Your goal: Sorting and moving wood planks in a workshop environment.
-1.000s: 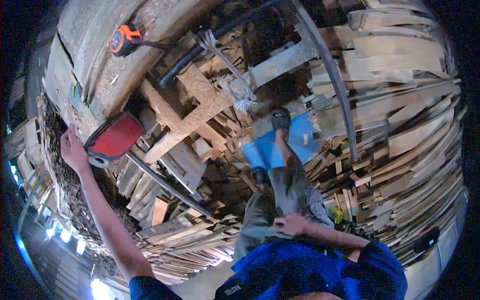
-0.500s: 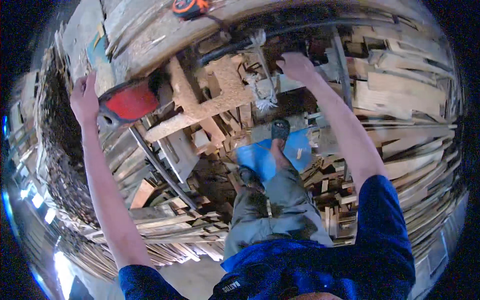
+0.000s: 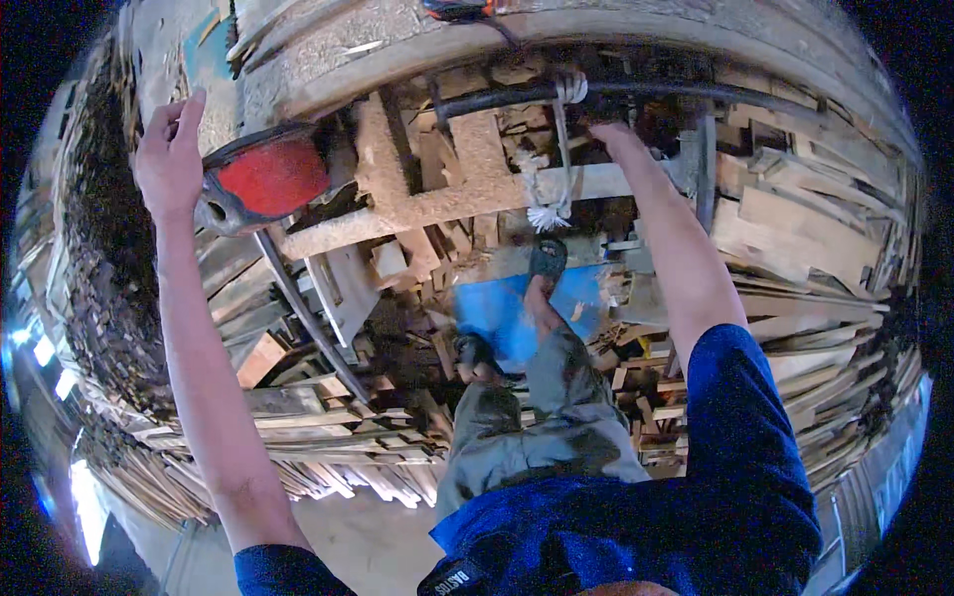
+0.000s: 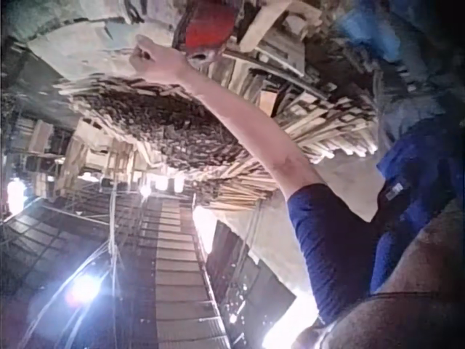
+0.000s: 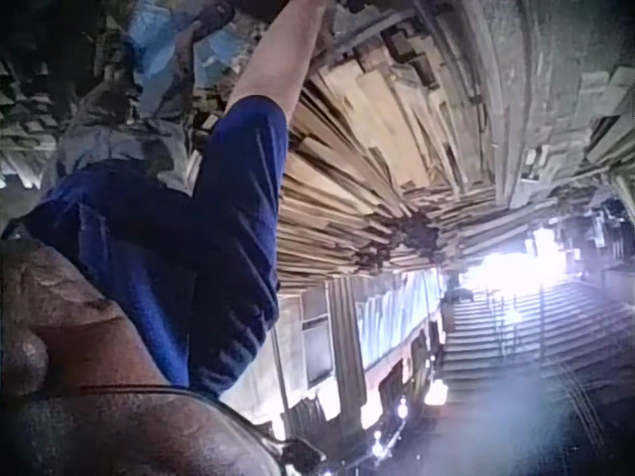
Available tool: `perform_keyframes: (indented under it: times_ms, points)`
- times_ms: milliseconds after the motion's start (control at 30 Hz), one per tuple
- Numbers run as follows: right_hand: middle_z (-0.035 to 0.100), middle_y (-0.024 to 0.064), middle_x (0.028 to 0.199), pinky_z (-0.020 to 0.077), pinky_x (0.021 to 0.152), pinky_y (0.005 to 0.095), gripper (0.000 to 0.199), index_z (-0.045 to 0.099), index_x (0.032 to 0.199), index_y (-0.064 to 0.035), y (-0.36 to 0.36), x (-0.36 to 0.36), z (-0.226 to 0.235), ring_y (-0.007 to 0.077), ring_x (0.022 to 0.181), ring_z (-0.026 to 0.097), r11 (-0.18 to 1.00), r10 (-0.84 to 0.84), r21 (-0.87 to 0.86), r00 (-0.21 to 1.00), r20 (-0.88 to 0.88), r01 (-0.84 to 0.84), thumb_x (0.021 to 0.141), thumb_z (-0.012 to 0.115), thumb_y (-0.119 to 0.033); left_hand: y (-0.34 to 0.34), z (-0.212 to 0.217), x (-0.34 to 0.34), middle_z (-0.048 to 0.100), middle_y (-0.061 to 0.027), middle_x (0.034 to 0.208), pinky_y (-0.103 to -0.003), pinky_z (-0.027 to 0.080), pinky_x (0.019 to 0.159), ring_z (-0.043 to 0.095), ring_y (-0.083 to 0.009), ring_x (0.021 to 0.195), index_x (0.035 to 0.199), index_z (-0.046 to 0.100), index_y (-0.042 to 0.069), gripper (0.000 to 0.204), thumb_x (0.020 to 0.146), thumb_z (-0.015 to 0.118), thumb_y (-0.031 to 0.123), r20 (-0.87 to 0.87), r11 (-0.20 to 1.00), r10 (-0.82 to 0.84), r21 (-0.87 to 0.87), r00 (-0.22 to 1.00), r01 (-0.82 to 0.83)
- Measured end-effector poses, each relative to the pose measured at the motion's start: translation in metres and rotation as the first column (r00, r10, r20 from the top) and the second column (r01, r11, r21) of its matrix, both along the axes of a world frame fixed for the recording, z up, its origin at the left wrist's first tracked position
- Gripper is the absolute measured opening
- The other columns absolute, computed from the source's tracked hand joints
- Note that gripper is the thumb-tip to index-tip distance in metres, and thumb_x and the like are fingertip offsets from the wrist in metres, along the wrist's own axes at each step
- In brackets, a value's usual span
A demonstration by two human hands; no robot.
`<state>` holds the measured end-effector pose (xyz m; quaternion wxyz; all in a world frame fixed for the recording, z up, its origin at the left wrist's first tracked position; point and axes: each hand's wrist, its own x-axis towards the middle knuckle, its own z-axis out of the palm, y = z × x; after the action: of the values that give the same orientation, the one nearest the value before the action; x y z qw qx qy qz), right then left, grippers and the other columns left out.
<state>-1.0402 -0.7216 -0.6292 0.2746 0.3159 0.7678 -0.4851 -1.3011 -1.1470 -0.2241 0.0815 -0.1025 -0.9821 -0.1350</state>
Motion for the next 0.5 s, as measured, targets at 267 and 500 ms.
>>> perform_keyframes:
  times_ms: [267,500]
  points:
    - [0.068,0.0079,0.083,0.0485,0.067,0.0369,0.024,0.071,0.092,-0.0033,0.042,0.092,0.165,0.0144,0.077,0.06,0.986,-0.154,-0.11,0.942,-0.298,0.127,0.09,0.064,-0.026,-0.003,-0.029,-0.032,0.071,-0.0143,0.101,-0.036,0.049,0.086,0.066,-0.0246,0.093,0.114,0.069,0.004,0.047,0.093,0.063,0.045,0.031,0.982,-0.185,0.035,0.982,0.184]
    - [0.072,0.0101,0.1,0.0513,0.083,0.0329,0.042,0.068,0.119,-0.0034,0.048,0.3,0.357,0.0169,0.089,0.064,0.981,-0.195,-0.07,0.912,-0.36,0.182,0.09,0.068,-0.034,-0.033,-0.048,-0.059,0.067,-0.0211,0.118,-0.044,0.046,0.096,0.062,-0.0381,0.111,0.123,0.065,0.001,0.051,0.099,0.051,0.045,0.043,0.898,-0.355,-0.264,0.934,0.353]
